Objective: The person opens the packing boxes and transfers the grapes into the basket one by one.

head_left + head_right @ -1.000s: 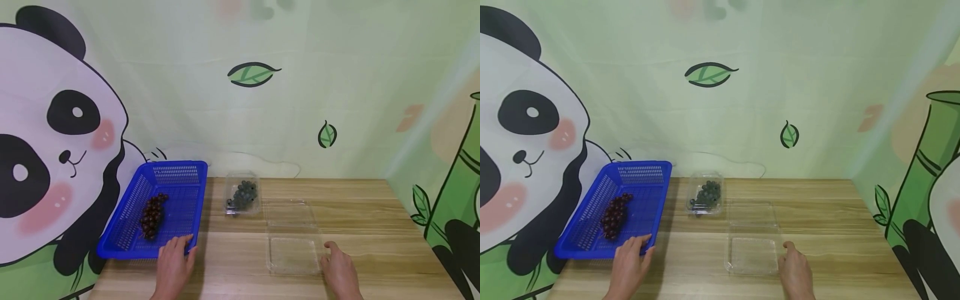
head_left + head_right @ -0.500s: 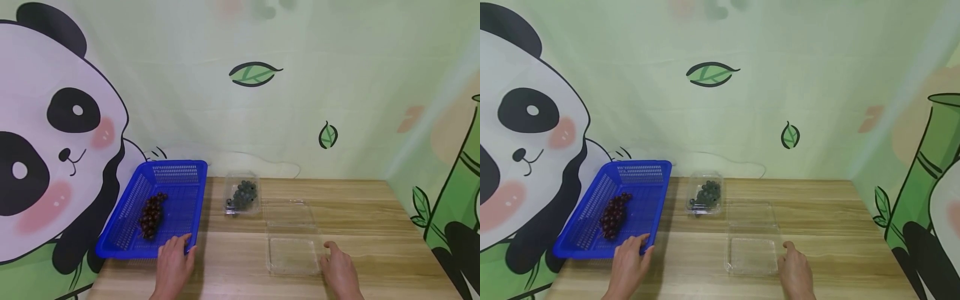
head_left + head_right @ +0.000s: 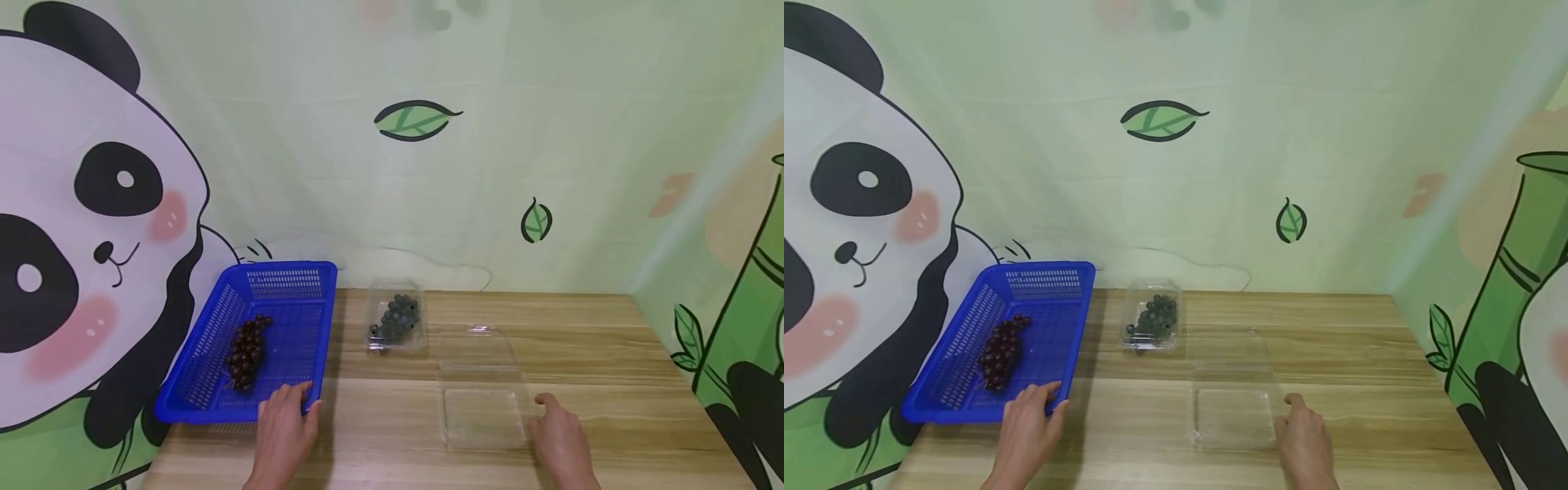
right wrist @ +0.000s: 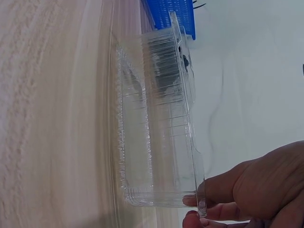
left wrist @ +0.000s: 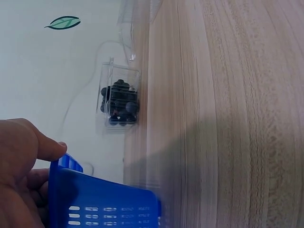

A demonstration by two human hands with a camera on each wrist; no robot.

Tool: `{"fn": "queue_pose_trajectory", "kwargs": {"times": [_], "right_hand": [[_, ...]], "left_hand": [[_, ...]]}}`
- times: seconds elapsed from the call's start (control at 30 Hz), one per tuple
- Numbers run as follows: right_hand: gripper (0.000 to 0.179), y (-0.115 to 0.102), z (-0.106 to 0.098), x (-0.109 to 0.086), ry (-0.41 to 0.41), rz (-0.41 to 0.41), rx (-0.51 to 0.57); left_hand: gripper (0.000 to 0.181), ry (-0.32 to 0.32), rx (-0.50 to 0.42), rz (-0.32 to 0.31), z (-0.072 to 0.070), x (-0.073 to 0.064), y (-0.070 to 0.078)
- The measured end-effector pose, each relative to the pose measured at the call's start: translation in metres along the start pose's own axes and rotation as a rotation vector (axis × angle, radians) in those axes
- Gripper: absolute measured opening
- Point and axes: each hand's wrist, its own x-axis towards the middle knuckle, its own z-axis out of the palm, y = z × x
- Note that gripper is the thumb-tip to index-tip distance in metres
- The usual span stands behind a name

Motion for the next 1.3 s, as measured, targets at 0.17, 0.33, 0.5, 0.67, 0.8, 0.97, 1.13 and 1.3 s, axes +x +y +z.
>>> {"fn": "queue_pose_trajectory", "kwargs": {"times": [0.17, 0.33, 0.5, 0.67, 0.8, 0.97, 1.13, 1.3], "right_hand": [[0.044, 0.007, -0.005, 0.002, 0.011, -0.007, -0.008], [0.044, 0.014, -0.012, 0.006, -0.001, 0.008, -0.015], [0.043, 0.022, -0.018, 0.011, 0.015, 0.027, -0.024], [0.043, 0.032, -0.024, 0.016, 0.03, 0.043, -0.025], [0.043, 0.042, -0.031, 0.018, 0.037, 0.056, -0.032], [0.04, 0.055, -0.04, 0.024, 0.033, 0.074, -0.059], [0.039, 0.067, -0.051, 0.034, 0.033, 0.091, -0.107], [0.041, 0.08, -0.061, 0.043, 0.001, 0.143, -0.147]], "left_hand": [[0.033, -0.018, -0.001, -0.01, -0.001, 0.0, 0.002], [0.032, -0.026, 0.004, -0.022, -0.002, 0.0, 0.003], [0.032, -0.035, -0.001, -0.038, -0.003, 0.002, 0.004], [0.032, -0.032, 0.003, -0.037, -0.003, 0.002, 0.004], [0.032, -0.038, 0.004, -0.036, -0.003, 0.002, 0.005], [0.033, -0.037, 0.001, -0.031, -0.003, 0.001, 0.005], [0.033, -0.011, -0.003, -0.018, -0.003, 0.001, 0.005], [0.032, -0.007, -0.005, -0.022, -0.003, 0.001, 0.004]]}}
